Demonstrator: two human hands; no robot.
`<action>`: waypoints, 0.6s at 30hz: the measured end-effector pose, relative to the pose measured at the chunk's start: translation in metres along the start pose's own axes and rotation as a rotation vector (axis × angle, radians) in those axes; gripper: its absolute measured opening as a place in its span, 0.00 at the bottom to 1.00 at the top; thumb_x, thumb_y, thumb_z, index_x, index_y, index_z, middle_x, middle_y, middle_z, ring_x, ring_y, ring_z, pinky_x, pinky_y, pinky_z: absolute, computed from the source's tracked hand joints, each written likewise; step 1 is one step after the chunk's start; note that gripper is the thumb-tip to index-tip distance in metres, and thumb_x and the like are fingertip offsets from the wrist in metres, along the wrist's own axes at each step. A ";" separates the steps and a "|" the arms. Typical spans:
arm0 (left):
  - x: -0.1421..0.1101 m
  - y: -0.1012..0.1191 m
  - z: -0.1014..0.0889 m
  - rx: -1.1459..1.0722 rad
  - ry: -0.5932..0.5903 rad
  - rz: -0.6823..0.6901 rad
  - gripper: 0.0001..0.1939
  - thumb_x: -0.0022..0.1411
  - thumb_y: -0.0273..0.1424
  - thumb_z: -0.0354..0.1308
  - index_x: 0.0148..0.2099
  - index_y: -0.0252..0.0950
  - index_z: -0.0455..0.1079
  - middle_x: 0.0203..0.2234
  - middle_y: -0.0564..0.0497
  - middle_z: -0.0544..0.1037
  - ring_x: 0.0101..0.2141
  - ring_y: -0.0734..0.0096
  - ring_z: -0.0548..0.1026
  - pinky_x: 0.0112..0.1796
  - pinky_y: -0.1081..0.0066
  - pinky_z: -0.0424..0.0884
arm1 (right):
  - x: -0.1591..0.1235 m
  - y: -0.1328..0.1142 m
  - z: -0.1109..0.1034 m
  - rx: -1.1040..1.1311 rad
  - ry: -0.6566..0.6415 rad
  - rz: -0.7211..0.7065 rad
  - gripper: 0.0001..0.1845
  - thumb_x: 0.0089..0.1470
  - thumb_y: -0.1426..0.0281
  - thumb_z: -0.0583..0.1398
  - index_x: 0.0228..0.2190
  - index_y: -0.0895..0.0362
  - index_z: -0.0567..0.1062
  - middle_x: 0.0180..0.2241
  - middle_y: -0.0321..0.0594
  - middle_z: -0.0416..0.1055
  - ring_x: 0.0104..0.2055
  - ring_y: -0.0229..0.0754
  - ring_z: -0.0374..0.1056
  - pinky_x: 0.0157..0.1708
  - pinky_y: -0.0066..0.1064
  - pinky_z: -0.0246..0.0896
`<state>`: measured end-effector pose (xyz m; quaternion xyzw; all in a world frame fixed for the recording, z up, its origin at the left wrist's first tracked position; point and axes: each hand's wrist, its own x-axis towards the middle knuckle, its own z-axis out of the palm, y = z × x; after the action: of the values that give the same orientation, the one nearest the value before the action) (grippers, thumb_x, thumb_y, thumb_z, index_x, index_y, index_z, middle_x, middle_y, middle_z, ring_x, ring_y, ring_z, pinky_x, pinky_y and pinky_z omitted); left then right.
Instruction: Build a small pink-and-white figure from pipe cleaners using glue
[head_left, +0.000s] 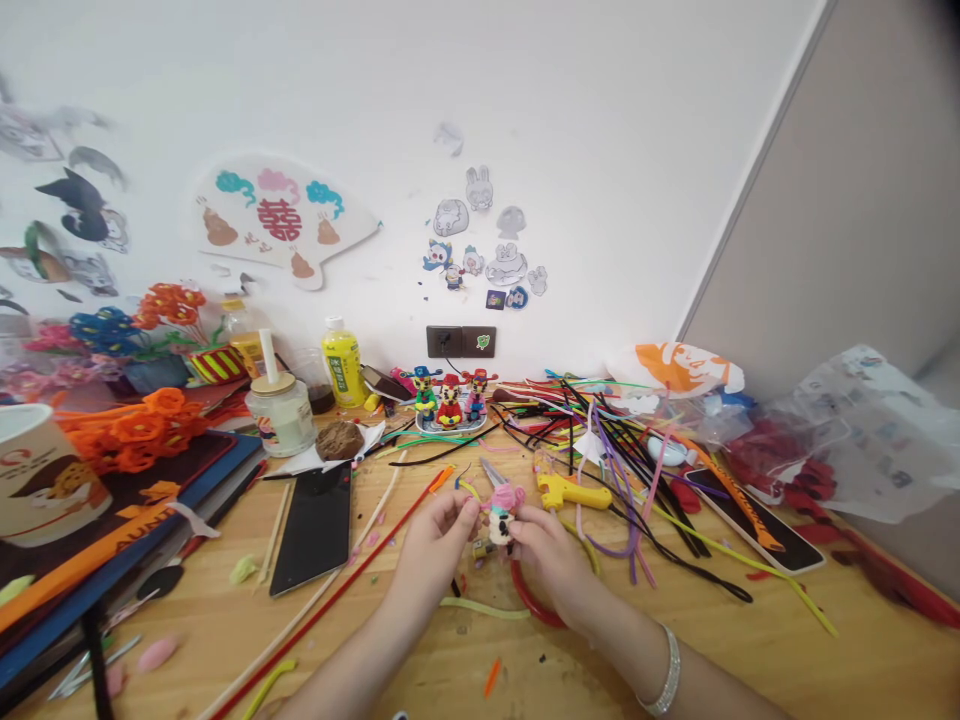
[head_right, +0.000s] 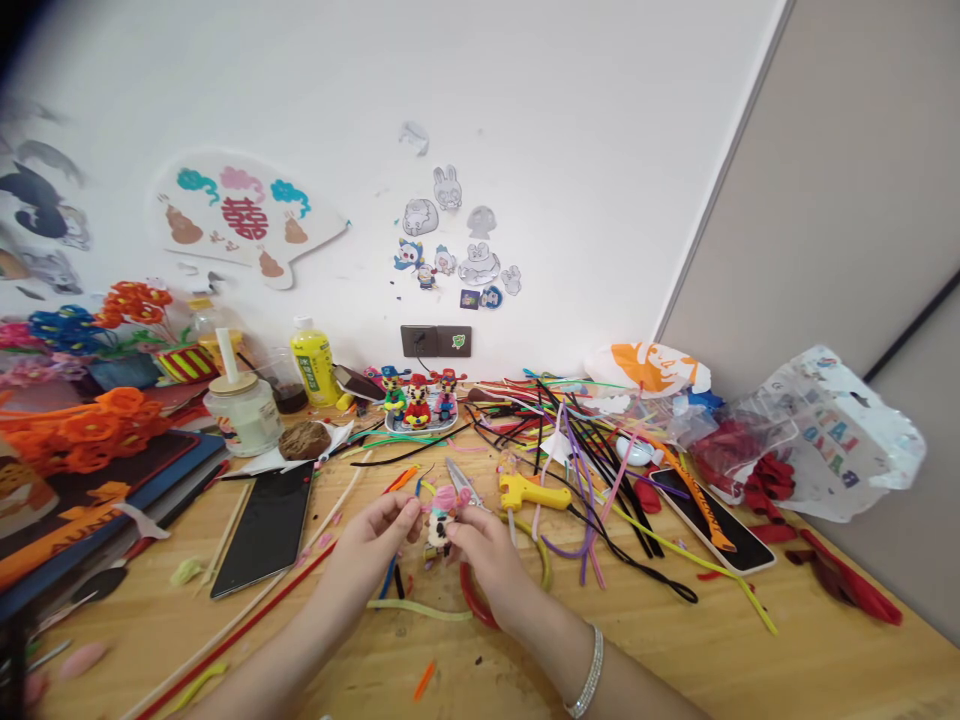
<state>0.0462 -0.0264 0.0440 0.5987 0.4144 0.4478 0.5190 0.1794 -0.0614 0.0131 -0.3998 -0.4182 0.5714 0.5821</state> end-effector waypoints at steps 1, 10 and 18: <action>-0.001 0.000 0.000 0.007 0.003 0.009 0.20 0.45 0.48 0.55 0.21 0.35 0.63 0.15 0.57 0.64 0.19 0.76 0.62 0.21 0.76 0.59 | 0.000 -0.002 0.001 -0.023 0.005 0.000 0.09 0.42 0.65 0.58 0.25 0.58 0.74 0.25 0.37 0.67 0.28 0.38 0.60 0.28 0.28 0.56; -0.003 -0.002 0.000 0.131 0.066 0.083 0.14 0.48 0.43 0.54 0.22 0.36 0.64 0.16 0.56 0.64 0.21 0.72 0.62 0.24 0.75 0.59 | -0.001 -0.011 0.005 -0.216 0.044 -0.099 0.10 0.41 0.63 0.61 0.24 0.58 0.74 0.24 0.35 0.69 0.31 0.41 0.63 0.32 0.29 0.58; 0.000 -0.005 -0.002 0.164 0.050 0.096 0.14 0.49 0.41 0.53 0.22 0.36 0.63 0.16 0.56 0.64 0.21 0.73 0.63 0.24 0.75 0.60 | 0.001 -0.004 0.001 -0.284 -0.025 -0.131 0.08 0.46 0.66 0.57 0.29 0.58 0.73 0.27 0.36 0.70 0.33 0.42 0.64 0.34 0.30 0.59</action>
<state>0.0441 -0.0255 0.0386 0.6470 0.4334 0.4515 0.4355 0.1801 -0.0604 0.0172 -0.4427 -0.5271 0.4723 0.5506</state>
